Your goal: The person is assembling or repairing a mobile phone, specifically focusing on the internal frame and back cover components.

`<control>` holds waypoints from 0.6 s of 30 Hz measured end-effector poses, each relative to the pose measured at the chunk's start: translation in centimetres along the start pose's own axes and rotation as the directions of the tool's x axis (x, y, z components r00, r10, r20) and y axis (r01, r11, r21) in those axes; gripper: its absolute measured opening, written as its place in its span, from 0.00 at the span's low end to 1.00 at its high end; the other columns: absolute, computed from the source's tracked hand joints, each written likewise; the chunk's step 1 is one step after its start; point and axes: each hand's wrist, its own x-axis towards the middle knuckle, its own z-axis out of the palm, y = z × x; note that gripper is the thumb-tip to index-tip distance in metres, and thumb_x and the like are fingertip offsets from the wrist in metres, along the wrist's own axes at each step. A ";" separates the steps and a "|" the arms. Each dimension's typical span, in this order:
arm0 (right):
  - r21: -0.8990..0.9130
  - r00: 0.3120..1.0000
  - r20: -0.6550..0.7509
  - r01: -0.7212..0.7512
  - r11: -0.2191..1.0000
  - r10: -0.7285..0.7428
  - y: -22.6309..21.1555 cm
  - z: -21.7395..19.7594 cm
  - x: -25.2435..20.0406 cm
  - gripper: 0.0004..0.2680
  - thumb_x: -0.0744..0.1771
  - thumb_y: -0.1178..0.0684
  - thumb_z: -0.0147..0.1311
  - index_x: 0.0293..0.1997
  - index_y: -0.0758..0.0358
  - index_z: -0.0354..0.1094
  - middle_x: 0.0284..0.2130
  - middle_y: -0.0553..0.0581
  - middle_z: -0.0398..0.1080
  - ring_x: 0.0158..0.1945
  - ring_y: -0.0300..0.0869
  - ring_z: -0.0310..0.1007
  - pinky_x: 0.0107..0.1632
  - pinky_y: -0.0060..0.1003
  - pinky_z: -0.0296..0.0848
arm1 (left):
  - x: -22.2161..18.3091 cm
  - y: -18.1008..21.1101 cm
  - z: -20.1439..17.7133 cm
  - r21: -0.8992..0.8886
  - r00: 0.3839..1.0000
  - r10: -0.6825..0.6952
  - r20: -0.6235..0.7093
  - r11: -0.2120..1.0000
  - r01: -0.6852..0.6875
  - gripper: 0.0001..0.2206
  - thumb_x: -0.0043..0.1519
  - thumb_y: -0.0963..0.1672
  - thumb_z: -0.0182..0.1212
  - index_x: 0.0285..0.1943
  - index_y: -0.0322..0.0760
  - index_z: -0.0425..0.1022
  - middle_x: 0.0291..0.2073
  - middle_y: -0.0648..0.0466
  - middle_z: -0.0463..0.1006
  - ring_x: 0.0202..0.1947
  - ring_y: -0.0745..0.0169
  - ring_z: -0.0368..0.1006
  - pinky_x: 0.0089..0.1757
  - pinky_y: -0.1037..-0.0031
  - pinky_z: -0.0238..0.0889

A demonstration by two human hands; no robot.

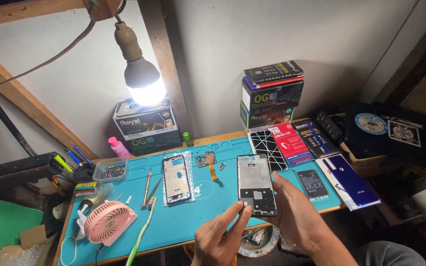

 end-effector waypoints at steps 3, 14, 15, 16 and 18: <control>0.008 1.000 -0.016 -0.023 1.000 0.023 -0.6 1.0 -0.9 0.20 0.74 0.44 0.42 0.68 0.67 0.74 0.48 0.68 0.79 0.49 0.54 0.76 0.54 0.48 0.71 | 0.2 -0.4 -0.2 -0.012 0.999 0.049 0.024 0.999 -0.049 0.14 0.67 0.39 0.71 0.62 0.40 0.85 0.59 0.47 0.81 0.24 0.60 0.75 0.27 0.63 0.66; -0.073 0.977 -0.164 0.125 0.989 -0.136 1.9 -1.6 3.8 0.22 0.70 0.60 0.51 0.77 0.57 0.63 0.61 0.59 0.78 0.59 0.43 0.74 0.55 0.40 0.70 | -1.5 -3.5 1.2 -0.006 0.986 -0.168 0.011 0.986 0.168 0.21 0.60 0.40 0.79 0.63 0.41 0.82 0.57 0.48 0.82 0.26 0.64 0.75 0.27 0.74 0.78; -0.109 0.961 -0.223 0.140 0.984 -0.162 1.6 -1.2 3.4 0.19 0.71 0.61 0.49 0.74 0.57 0.66 0.64 0.55 0.76 0.66 0.42 0.71 0.65 0.39 0.65 | -1.6 -3.4 1.2 -0.079 0.948 -0.317 -0.012 0.946 0.315 0.18 0.60 0.40 0.76 0.60 0.37 0.82 0.52 0.48 0.83 0.36 0.58 0.87 0.32 0.73 0.91; -0.109 0.961 -0.225 0.136 0.985 -0.157 1.9 -1.8 3.8 0.19 0.71 0.61 0.49 0.74 0.57 0.66 0.64 0.55 0.76 0.66 0.42 0.71 0.65 0.39 0.65 | -1.7 -3.5 1.0 -0.079 0.947 -0.321 -0.009 0.944 0.319 0.18 0.60 0.40 0.76 0.60 0.37 0.82 0.52 0.48 0.83 0.36 0.58 0.87 0.32 0.73 0.91; -0.159 0.939 -0.292 0.142 0.977 -0.184 2.6 -2.7 4.7 0.16 0.71 0.59 0.51 0.68 0.53 0.67 0.62 0.54 0.78 0.68 0.42 0.72 0.76 0.50 0.56 | -2.1 -3.6 0.6 -0.034 0.725 -0.685 0.074 0.724 0.688 0.16 0.61 0.42 0.72 0.58 0.41 0.83 0.31 0.57 0.77 0.29 0.65 0.76 0.26 0.71 0.86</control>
